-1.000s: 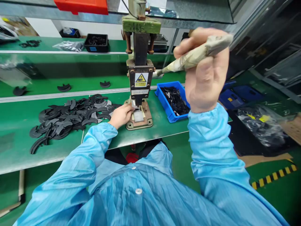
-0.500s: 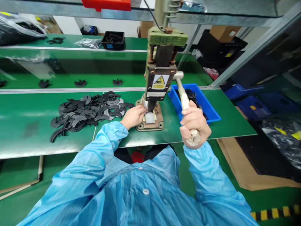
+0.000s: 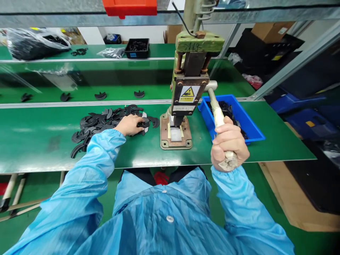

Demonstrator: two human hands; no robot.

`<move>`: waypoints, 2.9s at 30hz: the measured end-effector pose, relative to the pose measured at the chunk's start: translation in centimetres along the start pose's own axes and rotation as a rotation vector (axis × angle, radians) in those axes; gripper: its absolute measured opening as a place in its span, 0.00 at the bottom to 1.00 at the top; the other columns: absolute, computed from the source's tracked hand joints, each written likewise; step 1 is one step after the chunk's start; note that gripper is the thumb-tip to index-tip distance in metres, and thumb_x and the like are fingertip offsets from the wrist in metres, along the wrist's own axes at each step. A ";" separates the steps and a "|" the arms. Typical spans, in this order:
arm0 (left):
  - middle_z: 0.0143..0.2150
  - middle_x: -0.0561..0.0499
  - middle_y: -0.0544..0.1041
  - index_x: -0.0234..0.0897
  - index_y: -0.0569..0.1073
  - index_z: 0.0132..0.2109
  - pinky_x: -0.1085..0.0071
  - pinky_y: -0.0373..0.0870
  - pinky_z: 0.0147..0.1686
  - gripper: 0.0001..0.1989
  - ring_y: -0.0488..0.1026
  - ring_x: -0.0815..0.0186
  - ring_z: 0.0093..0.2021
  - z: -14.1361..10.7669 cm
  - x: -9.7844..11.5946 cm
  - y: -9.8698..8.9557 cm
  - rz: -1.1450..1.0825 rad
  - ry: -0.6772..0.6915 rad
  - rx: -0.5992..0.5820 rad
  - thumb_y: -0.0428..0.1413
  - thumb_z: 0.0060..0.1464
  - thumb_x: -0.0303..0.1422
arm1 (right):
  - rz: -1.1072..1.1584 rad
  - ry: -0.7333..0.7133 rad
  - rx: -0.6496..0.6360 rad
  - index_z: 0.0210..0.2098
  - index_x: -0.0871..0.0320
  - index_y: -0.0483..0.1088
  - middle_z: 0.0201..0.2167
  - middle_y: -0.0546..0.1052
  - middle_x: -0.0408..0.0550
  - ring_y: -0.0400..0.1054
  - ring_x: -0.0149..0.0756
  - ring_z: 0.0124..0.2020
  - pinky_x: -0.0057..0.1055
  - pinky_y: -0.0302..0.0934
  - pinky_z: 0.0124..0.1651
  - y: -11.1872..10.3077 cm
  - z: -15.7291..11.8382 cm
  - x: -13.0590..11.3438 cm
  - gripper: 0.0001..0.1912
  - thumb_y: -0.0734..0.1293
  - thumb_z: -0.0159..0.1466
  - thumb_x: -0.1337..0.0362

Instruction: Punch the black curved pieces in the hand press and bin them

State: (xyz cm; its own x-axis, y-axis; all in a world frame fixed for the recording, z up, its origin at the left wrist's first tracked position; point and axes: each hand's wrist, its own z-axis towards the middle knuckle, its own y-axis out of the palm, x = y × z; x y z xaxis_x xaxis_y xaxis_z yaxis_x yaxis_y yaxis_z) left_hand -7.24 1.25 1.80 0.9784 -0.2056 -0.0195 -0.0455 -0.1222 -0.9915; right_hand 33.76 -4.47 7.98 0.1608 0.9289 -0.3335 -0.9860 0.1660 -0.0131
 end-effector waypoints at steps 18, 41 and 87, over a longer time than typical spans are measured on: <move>0.54 0.27 0.82 0.26 0.83 0.54 0.55 0.72 0.57 0.19 0.81 0.43 0.57 1.1 3.3 -1.6 0.167 0.153 -0.084 0.55 0.69 0.36 | 0.010 -0.033 -0.034 0.28 0.52 0.68 0.26 0.76 0.39 0.77 0.40 0.42 0.67 0.70 0.69 -0.2 0.0 0.4 0.12 0.74 0.62 0.59; 0.23 0.55 0.76 0.36 0.70 0.36 0.77 0.73 0.24 0.16 0.74 0.72 0.20 4.0 14.5 -0.3 -1.425 -0.257 -0.063 0.69 0.64 0.36 | -0.007 0.015 -0.016 0.30 0.49 0.69 0.27 0.75 0.37 0.77 0.41 0.43 0.69 0.68 0.71 -0.1 -0.5 -0.1 0.10 0.73 0.64 0.58; 0.68 0.42 0.78 0.46 0.79 0.66 0.50 0.70 0.67 0.25 0.73 0.50 0.68 -8.4 2.4 1.7 -0.180 0.301 0.009 0.56 0.65 0.28 | 0.045 -0.063 0.078 0.27 0.52 0.66 0.25 0.74 0.40 0.77 0.40 0.40 0.63 0.72 0.65 0.9 -0.3 1.0 0.16 0.75 0.64 0.57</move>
State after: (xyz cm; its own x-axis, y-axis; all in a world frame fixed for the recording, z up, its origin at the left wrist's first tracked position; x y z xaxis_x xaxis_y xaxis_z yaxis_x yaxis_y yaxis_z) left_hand -6.69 -7.65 1.14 0.8674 -0.4583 0.1935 0.1258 -0.1744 -0.9766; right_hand 33.02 -3.51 7.34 0.1211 0.9546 -0.2721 -0.9864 0.1465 0.0749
